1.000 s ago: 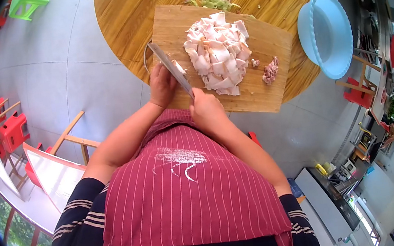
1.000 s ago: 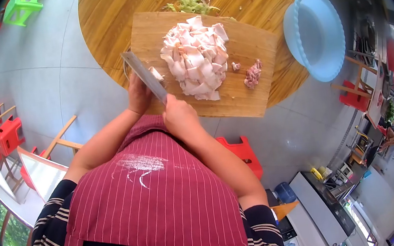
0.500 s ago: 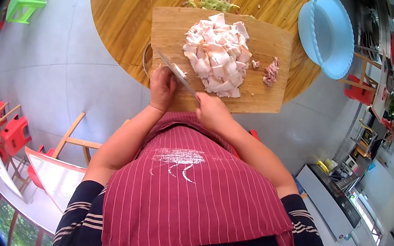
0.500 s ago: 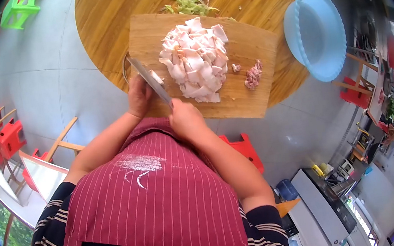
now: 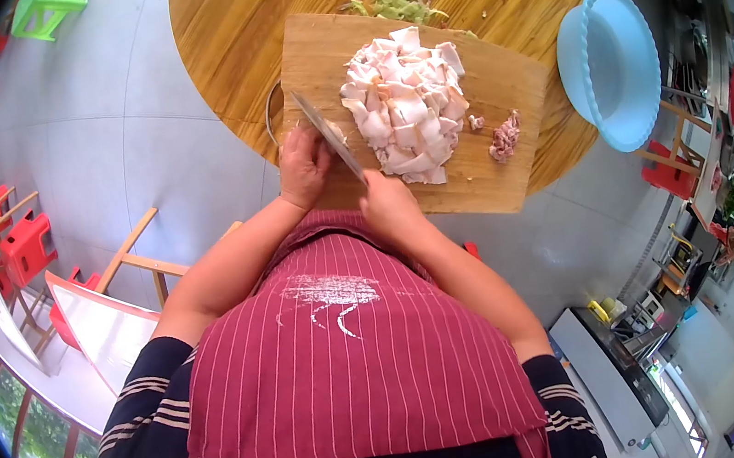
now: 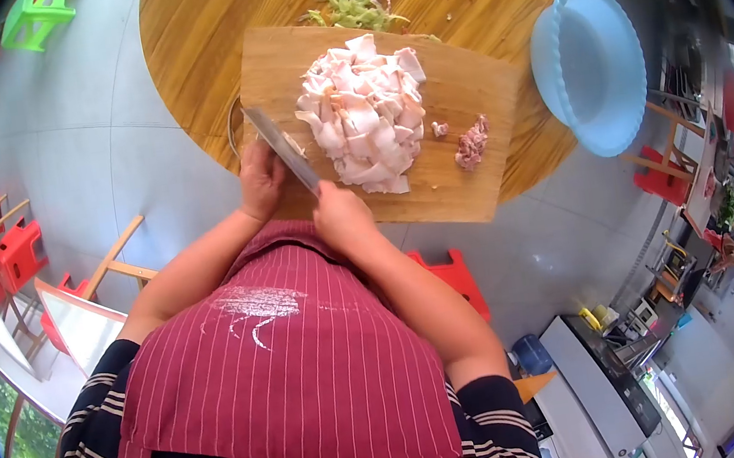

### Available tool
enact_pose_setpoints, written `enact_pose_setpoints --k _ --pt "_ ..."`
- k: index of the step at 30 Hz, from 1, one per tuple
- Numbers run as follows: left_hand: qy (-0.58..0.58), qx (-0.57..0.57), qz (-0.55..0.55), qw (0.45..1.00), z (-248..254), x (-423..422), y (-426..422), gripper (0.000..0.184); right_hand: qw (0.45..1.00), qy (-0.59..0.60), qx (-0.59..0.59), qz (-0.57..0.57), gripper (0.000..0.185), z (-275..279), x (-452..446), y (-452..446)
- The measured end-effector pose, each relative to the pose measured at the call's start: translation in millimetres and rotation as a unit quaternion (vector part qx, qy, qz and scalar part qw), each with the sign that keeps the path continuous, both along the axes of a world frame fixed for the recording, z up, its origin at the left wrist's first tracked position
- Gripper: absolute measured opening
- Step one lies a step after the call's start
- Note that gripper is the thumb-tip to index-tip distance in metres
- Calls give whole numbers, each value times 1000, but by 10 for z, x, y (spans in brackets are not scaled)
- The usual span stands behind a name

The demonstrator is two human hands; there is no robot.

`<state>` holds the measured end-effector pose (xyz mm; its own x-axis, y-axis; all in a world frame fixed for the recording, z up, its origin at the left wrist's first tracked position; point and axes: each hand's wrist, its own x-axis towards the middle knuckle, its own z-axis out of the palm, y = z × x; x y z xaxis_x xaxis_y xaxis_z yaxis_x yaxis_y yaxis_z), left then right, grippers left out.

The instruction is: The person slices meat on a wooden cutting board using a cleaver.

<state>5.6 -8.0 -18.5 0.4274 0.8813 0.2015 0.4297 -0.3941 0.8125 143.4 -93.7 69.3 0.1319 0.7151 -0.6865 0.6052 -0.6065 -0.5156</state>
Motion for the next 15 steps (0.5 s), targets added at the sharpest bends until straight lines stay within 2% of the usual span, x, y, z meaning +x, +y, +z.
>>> enact_pose_setpoints --k 2,4,6,9,10,12,13,15 --pt "21 -51 27 998 12 -15 -31 19 1000 -13 20 2 27 -157 -70 261" --pt "9 -33 19 999 3 -18 -25 19 999 -24 39 3 26 -282 -40 389" --pt "-6 -21 12 1000 -12 -30 -30 19 991 7 130 13 21 -349 75 389" --pt "-28 12 3 1000 -19 -51 -22 19 996 26 36 -79 21 -138 393 273" --pt "-43 10 3 999 -7 -57 -19 19 996 27 37 -75 21 -111 453 177" --pt "-58 1 5 998 -4 -70 -35 19 976 90 64 -188 25 -57 494 -73" --pt "-57 4 8 998 -21 -61 -35 19 976 89 59 -189 25 65 429 -110" --pt "-61 8 12 998 -39 -19 -53 19 983 19 123 -139 29 284 289 -109"
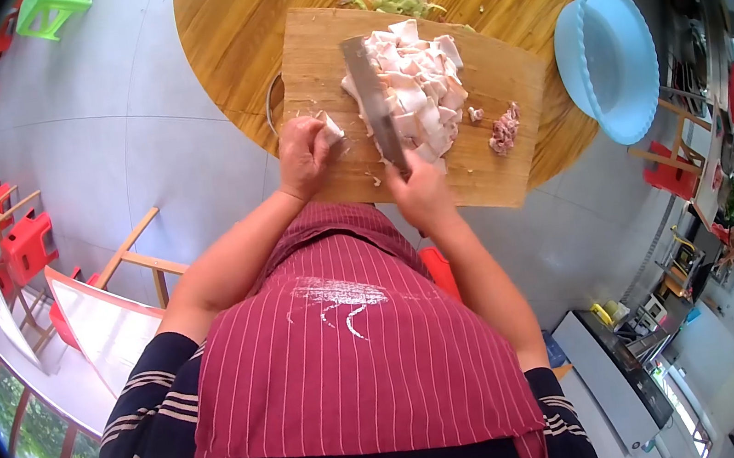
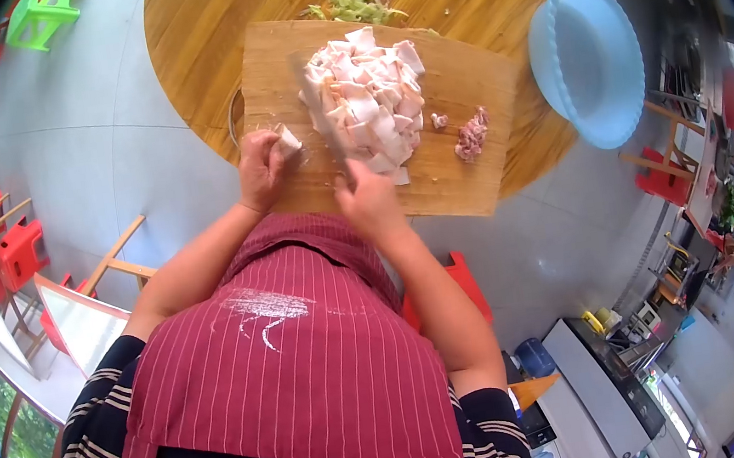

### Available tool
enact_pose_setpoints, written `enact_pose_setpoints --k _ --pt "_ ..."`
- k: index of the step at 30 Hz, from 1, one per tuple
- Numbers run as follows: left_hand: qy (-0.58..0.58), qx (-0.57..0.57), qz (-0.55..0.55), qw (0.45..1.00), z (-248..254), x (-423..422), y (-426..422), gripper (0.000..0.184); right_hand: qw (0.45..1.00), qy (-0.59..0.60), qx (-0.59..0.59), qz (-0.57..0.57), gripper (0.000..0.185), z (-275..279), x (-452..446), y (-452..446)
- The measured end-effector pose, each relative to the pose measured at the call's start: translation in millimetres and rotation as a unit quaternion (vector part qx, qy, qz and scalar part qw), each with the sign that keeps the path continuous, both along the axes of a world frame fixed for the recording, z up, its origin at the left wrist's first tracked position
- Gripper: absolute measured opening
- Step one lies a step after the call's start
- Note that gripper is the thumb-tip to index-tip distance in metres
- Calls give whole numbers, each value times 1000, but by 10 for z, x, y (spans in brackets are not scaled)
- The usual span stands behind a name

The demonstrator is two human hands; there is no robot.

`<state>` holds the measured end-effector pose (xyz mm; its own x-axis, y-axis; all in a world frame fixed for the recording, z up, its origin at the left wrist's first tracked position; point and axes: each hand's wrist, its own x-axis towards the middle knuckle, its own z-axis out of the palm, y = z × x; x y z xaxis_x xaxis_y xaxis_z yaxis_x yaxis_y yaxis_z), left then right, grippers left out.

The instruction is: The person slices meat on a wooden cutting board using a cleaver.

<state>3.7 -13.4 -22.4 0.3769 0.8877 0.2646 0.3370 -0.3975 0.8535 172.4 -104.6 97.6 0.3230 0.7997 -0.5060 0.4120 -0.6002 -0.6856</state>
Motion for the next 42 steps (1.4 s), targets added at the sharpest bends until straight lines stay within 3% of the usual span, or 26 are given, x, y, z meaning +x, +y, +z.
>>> enact_pose_setpoints --k 2,5,12,17,26,32,42 --pt "20 19 -2 1000 -5 4 12 20 995 -49 66 52 30 -31 -130 -73" --pt "50 19 -12 999 61 6 23 22 989 -56 -51 124 25 89 -282 -104" --pt "45 35 -4 998 -2 26 19 25 984 -51 -105 132 22 123 -316 -171" --pt "44 23 9 999 33 24 29 29 986 -37 -48 155 21 -178 -391 224" --pt "65 -14 3 998 -26 6 24 27 987 -7 -100 123 31 -14 -370 -127" --pt "26 -37 -15 999 120 -25 105 20 992 8 -58 113 24 -240 -546 527" --pt "69 -7 -51 996 88 -92 -240 18 991 -21 -90 100 28 -199 -541 -215"
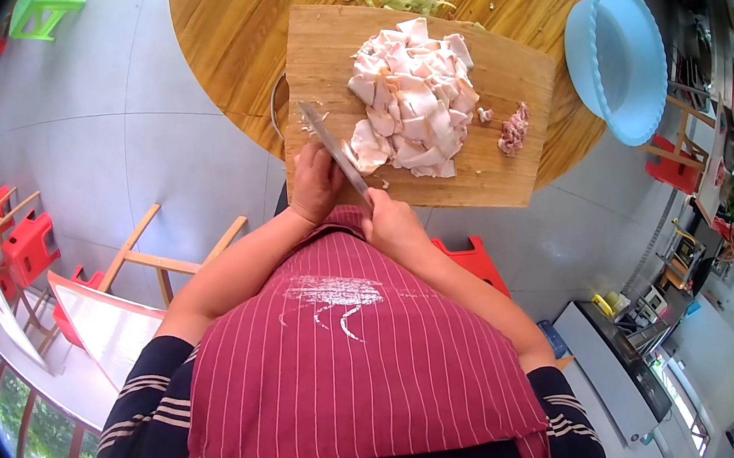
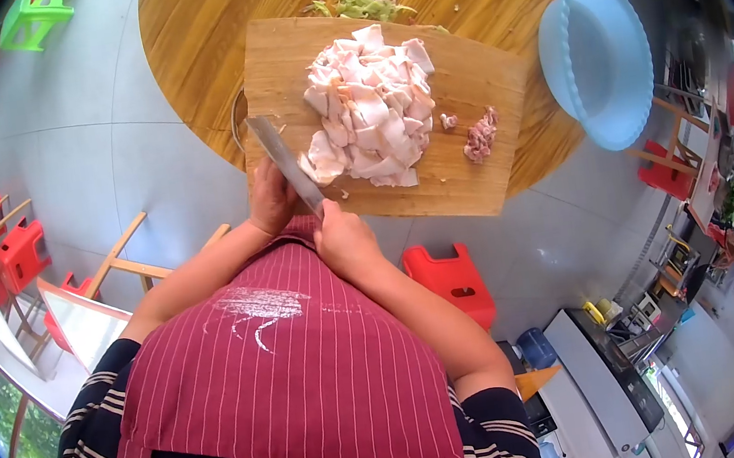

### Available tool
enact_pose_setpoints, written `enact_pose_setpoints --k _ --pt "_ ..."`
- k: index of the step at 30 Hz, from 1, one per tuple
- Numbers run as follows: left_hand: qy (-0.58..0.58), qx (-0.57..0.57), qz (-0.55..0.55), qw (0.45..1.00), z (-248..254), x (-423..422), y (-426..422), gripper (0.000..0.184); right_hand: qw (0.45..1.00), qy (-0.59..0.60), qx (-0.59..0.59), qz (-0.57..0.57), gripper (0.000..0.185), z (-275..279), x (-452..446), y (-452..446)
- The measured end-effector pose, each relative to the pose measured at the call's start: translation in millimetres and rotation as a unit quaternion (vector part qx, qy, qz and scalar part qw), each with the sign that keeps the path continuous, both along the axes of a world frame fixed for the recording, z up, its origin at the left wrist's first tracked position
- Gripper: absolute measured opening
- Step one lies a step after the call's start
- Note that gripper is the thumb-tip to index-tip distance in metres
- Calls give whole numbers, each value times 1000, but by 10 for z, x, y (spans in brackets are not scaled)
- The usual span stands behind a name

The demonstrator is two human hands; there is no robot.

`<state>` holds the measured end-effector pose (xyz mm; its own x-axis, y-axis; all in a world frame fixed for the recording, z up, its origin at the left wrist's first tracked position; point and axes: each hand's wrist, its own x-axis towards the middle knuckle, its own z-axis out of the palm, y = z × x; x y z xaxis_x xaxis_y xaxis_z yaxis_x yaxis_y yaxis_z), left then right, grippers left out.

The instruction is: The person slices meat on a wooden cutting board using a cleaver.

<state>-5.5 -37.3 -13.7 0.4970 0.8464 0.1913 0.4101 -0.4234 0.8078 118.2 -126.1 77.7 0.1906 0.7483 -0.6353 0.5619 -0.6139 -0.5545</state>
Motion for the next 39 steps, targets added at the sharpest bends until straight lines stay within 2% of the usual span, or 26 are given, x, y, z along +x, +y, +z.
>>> enact_pose_setpoints --k 4,6,9,11,15,17,21,23,25,26,28,32,34,35,39 --pt "-4 20 2 1000 -43 -5 24 20 1000 -8 10 -3 29 -112 -75 319" --pt "17 -13 18 1000 -83 -16 73 21 1000 -23 10 1 29 -126 -73 385" --pt "39 46 36 998 -97 -29 69 21 1000 5 3 12 30 -74 -1 222" --pt "22 50 27 998 -121 -41 121 21 999 33 10 -4 23 14 34 -69" --pt "32 43 15 998 -42 -5 106 17 998 9 -70 1 28 11 38 -136" --pt "56 29 27 998 -66 -12 90 13 1000 -9 15 1 31 -305 -11 98" --pt "51 44 28 997 -149 -51 99 16 999 -25 24 -3 27 -430 41 454" --pt "29 29 9 999 -119 -77 82 20 993 35 111 9 21 -510 296 388" --pt "30 33 -2 999 -146 -139 71 24 996 25 84 -36 22 -572 588 230" --pt "32 32 -15 999 -157 -181 45 28 993 47 68 -80 25 -427 736 192" --pt "49 36 -16 998 -69 -235 6 32 973 46 167 -151 24 -295 802 67" --pt "73 46 -37 996 22 -231 -6 43 966 95 102 -216 24 125 914 106" --pt "68 55 -23 996 -38 -166 -1 44 944 50 183 -270 24 305 903 174" --pt "60 64 -12 996 -76 -114 5 45 933 62 226 -274 24 418 868 215" --pt "79 46 -8 996 -21 51 49 44 943 75 237 -222 24 369 841 218"
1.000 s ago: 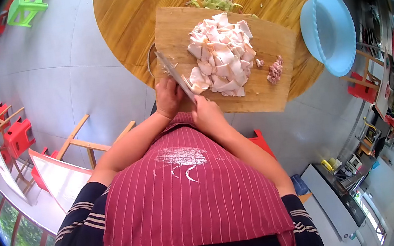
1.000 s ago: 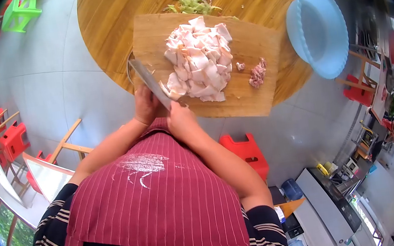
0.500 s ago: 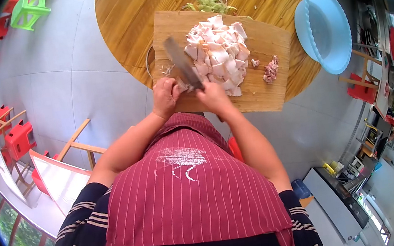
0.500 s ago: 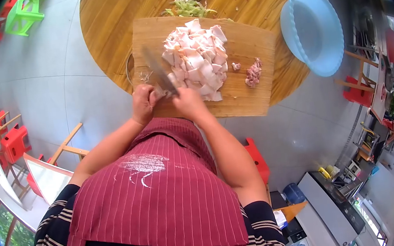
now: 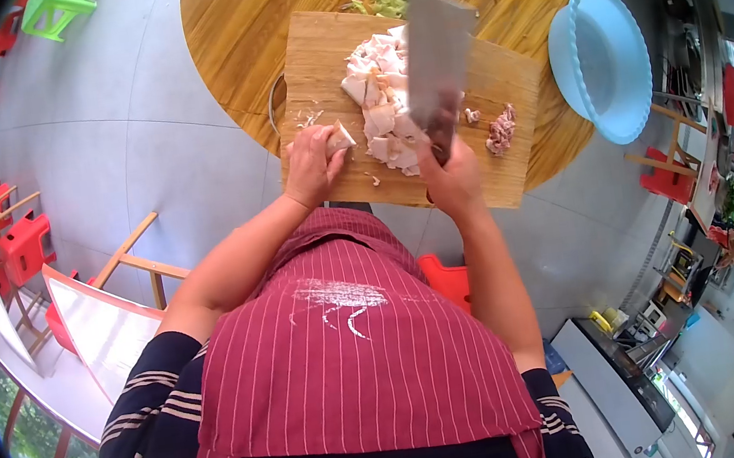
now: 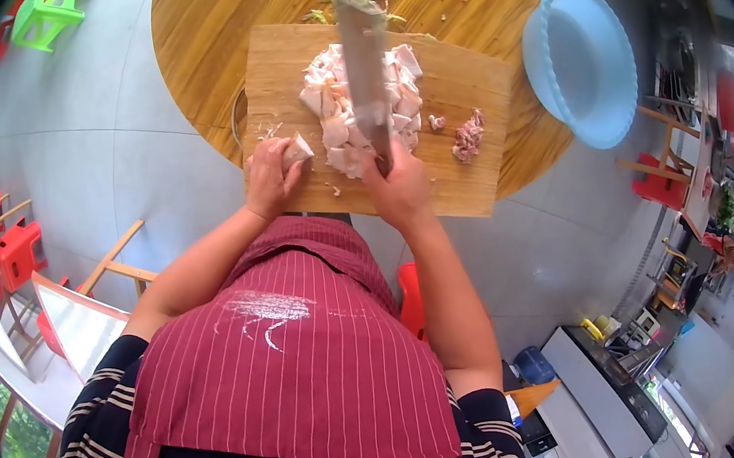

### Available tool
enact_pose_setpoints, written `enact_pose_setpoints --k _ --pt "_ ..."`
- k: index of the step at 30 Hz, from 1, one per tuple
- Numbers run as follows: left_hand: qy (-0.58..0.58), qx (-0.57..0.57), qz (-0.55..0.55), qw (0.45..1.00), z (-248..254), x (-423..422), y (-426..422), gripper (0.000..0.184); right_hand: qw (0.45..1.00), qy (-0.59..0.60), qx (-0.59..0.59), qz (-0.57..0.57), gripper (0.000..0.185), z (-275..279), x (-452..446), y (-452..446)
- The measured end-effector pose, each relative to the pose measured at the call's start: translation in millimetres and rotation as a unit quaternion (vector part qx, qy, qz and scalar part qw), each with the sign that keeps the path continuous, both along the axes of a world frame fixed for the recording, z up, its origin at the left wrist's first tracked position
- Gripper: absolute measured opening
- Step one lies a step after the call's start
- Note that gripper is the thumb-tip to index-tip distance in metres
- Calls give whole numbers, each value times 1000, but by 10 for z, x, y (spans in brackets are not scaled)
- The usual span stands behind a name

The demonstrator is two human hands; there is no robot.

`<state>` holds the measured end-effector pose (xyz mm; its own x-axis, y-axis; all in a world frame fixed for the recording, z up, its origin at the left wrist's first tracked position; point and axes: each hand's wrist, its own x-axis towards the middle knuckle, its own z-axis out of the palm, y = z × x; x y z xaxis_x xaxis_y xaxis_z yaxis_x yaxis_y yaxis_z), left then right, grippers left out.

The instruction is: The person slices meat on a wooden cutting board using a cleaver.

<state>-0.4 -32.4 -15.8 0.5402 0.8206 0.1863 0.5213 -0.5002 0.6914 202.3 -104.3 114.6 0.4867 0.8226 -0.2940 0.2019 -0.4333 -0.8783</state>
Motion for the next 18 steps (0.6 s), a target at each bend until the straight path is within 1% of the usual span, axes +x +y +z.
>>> enact_pose_setpoints --k 2,3,4,5,6,7,9,11,13,15,17,18 --pt "-9 -5 10 1000 28 9 17 40 989 -89 -83 85 25 -55 37 134" --pt "-9 -3 10 1000 19 -2 43 40 989 -90 -81 86 25 -122 88 172" --pt "-20 7 14 1000 7 -38 61 36 994 13 -103 22 23 -228 165 165" --pt "-31 15 18 999 -4 -69 68 33 984 117 -125 -42 22 -324 252 157" --pt "-29 13 20 999 4 -86 82 33 974 191 -97 -79 16 -394 366 153" --pt "-34 18 18 999 26 -102 107 30 973 193 -98 -79 16 -437 478 147" --pt "-41 23 16 999 53 -99 122 27 943 291 -20 -158 18 -454 680 147" --pt "-74 -54 24 995 71 -75 90 26 940 296 -14 -169 18 -386 824 97" --pt "-80 -43 22 996 76 -57 108 26 936 302 -10 -180 19 -218 806 100" --pt "-84 -36 16 996 78 -39 78 26 922 362 48 -130 18 -60 660 69" --pt "-74 -48 20 996 46 -16 77 26 922 369 50 -111 17 -142 500 82" --pt "-74 -46 18 996 39 -10 79 26 927 368 23 -67 17 -257 428 102"
